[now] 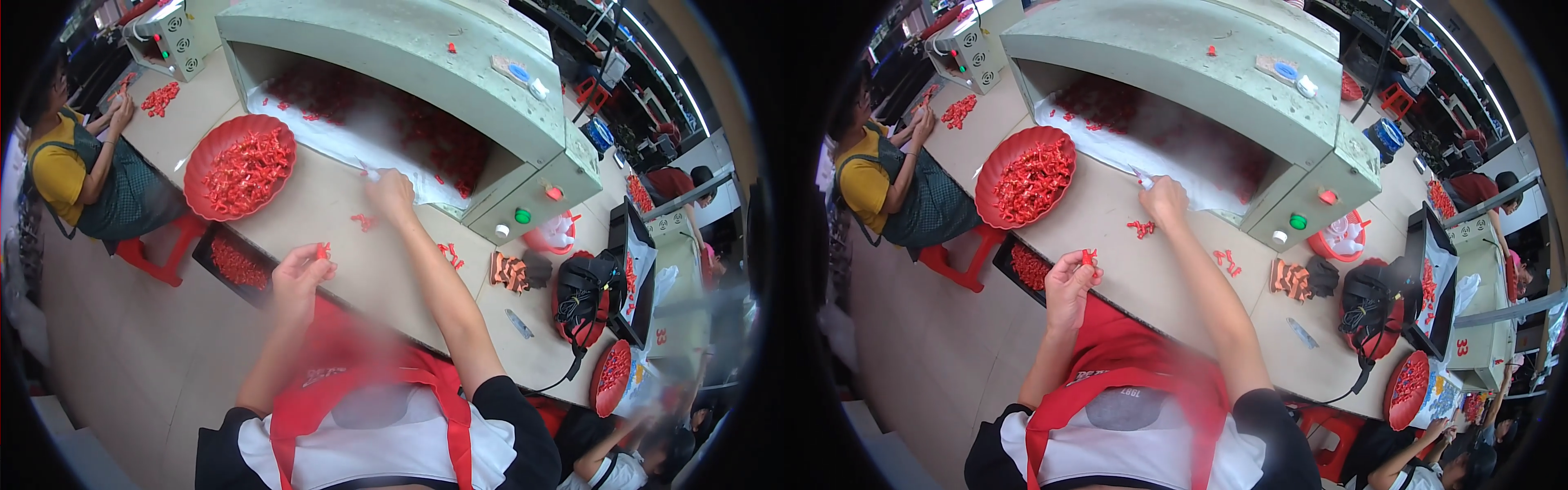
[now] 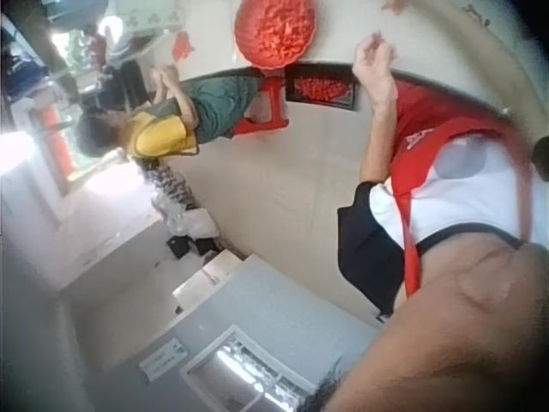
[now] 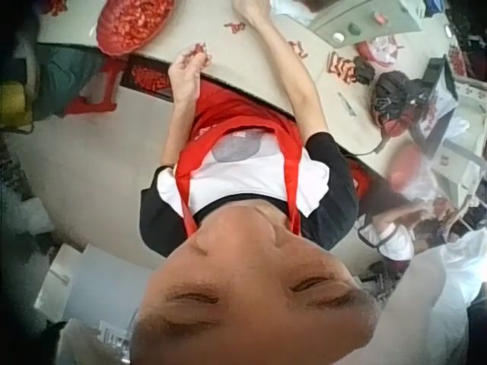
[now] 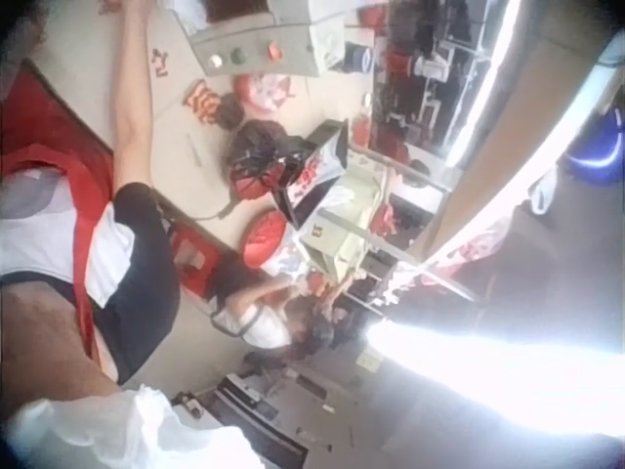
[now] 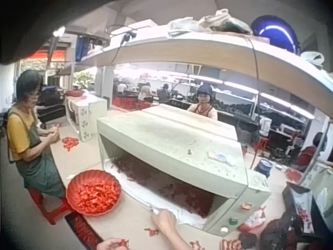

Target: The person retrieves small plastic parts from an oven and workspace, applies adhesive to them from a dispenser bottle, and joins the pieces together by hand.

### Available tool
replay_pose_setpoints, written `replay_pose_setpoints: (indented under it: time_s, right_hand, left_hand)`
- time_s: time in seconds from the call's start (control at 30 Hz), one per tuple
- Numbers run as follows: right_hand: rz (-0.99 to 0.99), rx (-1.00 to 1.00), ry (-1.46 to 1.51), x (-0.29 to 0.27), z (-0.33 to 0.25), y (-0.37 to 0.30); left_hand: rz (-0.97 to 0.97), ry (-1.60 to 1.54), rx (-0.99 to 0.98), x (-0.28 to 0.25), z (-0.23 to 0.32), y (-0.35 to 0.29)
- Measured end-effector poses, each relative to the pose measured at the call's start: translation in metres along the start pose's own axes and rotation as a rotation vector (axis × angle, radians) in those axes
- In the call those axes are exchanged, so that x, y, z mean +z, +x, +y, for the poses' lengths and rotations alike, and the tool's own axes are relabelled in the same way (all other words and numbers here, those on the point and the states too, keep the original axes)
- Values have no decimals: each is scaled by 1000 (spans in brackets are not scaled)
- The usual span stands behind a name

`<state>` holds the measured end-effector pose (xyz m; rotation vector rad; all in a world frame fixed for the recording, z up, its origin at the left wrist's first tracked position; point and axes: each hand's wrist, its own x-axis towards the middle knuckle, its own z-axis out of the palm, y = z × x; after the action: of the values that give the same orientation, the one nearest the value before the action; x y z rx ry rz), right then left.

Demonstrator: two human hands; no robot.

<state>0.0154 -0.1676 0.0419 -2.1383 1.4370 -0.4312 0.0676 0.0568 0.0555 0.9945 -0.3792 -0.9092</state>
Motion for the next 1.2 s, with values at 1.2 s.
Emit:
replay_pose_setpoints:
  time_s: [1.2]
  right_hand:
    - [119, -36, 1110, -124, 64, -177]
  left_hand:
    - [-338, 649, 649, 109, -9, 6]
